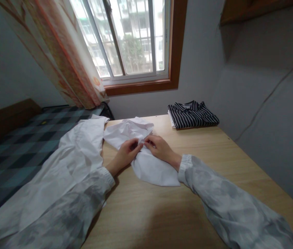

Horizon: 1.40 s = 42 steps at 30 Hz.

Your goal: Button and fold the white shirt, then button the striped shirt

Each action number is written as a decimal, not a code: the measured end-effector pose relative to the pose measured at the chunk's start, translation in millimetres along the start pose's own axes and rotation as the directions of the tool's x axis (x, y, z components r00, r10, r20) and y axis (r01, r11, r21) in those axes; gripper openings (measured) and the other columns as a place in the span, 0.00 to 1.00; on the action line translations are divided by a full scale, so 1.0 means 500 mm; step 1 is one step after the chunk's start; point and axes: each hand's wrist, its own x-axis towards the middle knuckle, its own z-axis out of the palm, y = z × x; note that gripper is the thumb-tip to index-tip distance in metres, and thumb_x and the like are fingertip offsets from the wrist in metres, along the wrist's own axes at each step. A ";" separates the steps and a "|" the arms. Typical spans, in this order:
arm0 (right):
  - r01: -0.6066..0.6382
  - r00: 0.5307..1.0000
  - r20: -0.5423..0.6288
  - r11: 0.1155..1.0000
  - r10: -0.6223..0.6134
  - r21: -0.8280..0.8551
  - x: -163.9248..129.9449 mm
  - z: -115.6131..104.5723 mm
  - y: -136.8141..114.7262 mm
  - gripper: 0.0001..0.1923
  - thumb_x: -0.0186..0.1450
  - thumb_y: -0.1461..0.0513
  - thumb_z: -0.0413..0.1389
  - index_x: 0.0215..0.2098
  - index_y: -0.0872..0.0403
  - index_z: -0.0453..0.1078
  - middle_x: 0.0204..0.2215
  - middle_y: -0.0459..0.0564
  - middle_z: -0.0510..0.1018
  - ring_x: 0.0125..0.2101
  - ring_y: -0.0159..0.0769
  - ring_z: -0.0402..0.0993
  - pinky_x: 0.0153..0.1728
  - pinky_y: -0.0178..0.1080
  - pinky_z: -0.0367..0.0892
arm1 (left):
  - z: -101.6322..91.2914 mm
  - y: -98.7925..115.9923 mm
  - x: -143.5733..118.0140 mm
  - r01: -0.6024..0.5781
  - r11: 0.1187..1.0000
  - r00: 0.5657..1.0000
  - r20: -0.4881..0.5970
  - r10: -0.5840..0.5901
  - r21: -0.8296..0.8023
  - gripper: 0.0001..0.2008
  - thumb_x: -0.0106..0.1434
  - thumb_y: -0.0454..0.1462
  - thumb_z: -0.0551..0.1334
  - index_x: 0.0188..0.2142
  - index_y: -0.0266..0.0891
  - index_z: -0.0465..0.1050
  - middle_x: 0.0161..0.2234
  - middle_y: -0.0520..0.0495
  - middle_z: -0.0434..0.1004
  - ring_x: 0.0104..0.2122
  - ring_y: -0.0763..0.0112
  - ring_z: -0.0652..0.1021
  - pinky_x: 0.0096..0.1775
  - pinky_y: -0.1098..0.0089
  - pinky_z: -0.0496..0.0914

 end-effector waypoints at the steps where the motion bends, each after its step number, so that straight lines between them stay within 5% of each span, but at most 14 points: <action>1: -0.015 1.000 -0.007 1.000 0.015 0.020 0.000 0.000 0.000 0.08 0.75 0.57 0.58 0.39 0.50 0.75 0.35 0.48 0.81 0.35 0.39 0.74 0.38 0.41 0.66 | 0.000 0.000 0.000 -0.004 1.000 1.000 0.000 0.004 0.001 0.14 0.73 0.45 0.63 0.32 0.41 0.70 0.26 0.54 0.69 0.29 0.70 0.69 0.34 0.69 0.61; 10: -0.084 0.994 -0.068 0.992 0.091 0.099 0.000 0.002 0.012 0.08 0.74 0.58 0.58 0.38 0.51 0.74 0.33 0.46 0.78 0.35 0.38 0.74 0.39 0.40 0.67 | -0.002 0.002 0.001 -0.035 0.999 0.999 0.042 0.035 0.005 0.15 0.73 0.42 0.62 0.30 0.41 0.67 0.25 0.56 0.66 0.28 0.72 0.67 0.34 0.68 0.60; 22: -0.103 0.995 0.002 0.986 0.104 0.132 0.003 0.004 0.016 0.07 0.72 0.59 0.58 0.36 0.51 0.73 0.32 0.45 0.79 0.34 0.37 0.72 0.37 0.38 0.66 | -0.006 -0.005 0.004 -0.082 0.996 0.990 0.111 0.084 -0.022 0.17 0.75 0.43 0.60 0.30 0.41 0.65 0.26 0.55 0.63 0.28 0.71 0.66 0.33 0.68 0.59; 27: -0.082 0.996 -0.018 0.994 0.084 0.069 0.005 0.006 0.021 0.04 0.69 0.61 0.58 0.36 0.51 0.74 0.32 0.45 0.79 0.33 0.37 0.72 0.37 0.38 0.65 | 0.000 0.014 0.003 -0.108 0.993 0.973 0.200 0.117 -0.057 0.16 0.75 0.44 0.62 0.30 0.41 0.69 0.29 0.51 0.71 0.32 0.68 0.70 0.38 0.67 0.64; 29: -0.123 0.989 -0.075 0.989 0.130 0.088 0.008 0.004 0.028 0.06 0.70 0.58 0.58 0.36 0.51 0.73 0.31 0.45 0.79 0.33 0.38 0.72 0.36 0.38 0.66 | 0.003 0.016 0.001 -0.068 0.994 0.985 0.152 0.080 -0.080 0.15 0.75 0.44 0.61 0.32 0.41 0.69 0.30 0.51 0.72 0.32 0.68 0.70 0.39 0.67 0.65; 32: -0.203 0.932 -0.277 0.970 0.234 0.136 0.010 -0.007 0.049 0.13 0.72 0.51 0.58 0.36 0.50 0.72 0.31 0.45 0.77 0.31 0.38 0.70 0.34 0.39 0.65 | 0.004 0.003 0.000 0.029 0.991 0.999 -0.029 -0.033 -0.130 0.13 0.75 0.45 0.60 0.35 0.41 0.69 0.31 0.52 0.71 0.32 0.69 0.69 0.37 0.69 0.65; 36: -0.259 0.767 -0.524 0.926 0.370 0.275 0.010 -0.034 0.089 0.17 0.71 0.45 0.59 0.40 0.49 0.69 0.33 0.47 0.78 0.32 0.38 0.72 0.33 0.39 0.67 | 0.002 -0.040 0.004 0.105 0.985 0.962 -0.236 -0.134 -0.135 0.12 0.75 0.45 0.60 0.38 0.41 0.71 0.32 0.52 0.71 0.33 0.69 0.70 0.37 0.69 0.65; 39: -0.280 0.635 -0.605 0.873 0.480 0.399 0.009 -0.052 0.111 0.21 0.69 0.42 0.59 0.44 0.49 0.67 0.31 0.46 0.77 0.26 0.36 0.69 0.27 0.37 0.64 | -0.002 -0.073 0.011 0.166 0.976 0.909 -0.360 -0.208 -0.145 0.11 0.75 0.45 0.60 0.40 0.41 0.71 0.32 0.52 0.72 0.33 0.68 0.71 0.38 0.68 0.67; 42: -0.250 0.578 -0.625 0.843 0.524 0.475 0.010 -0.059 0.120 0.23 0.69 0.40 0.59 0.47 0.48 0.65 0.30 0.43 0.76 0.23 0.33 0.66 0.24 0.35 0.62 | -0.009 -0.079 0.012 0.216 0.969 0.816 -0.523 -0.246 -0.119 0.10 0.72 0.44 0.64 0.46 0.42 0.71 0.38 0.49 0.75 0.35 0.66 0.73 0.40 0.66 0.70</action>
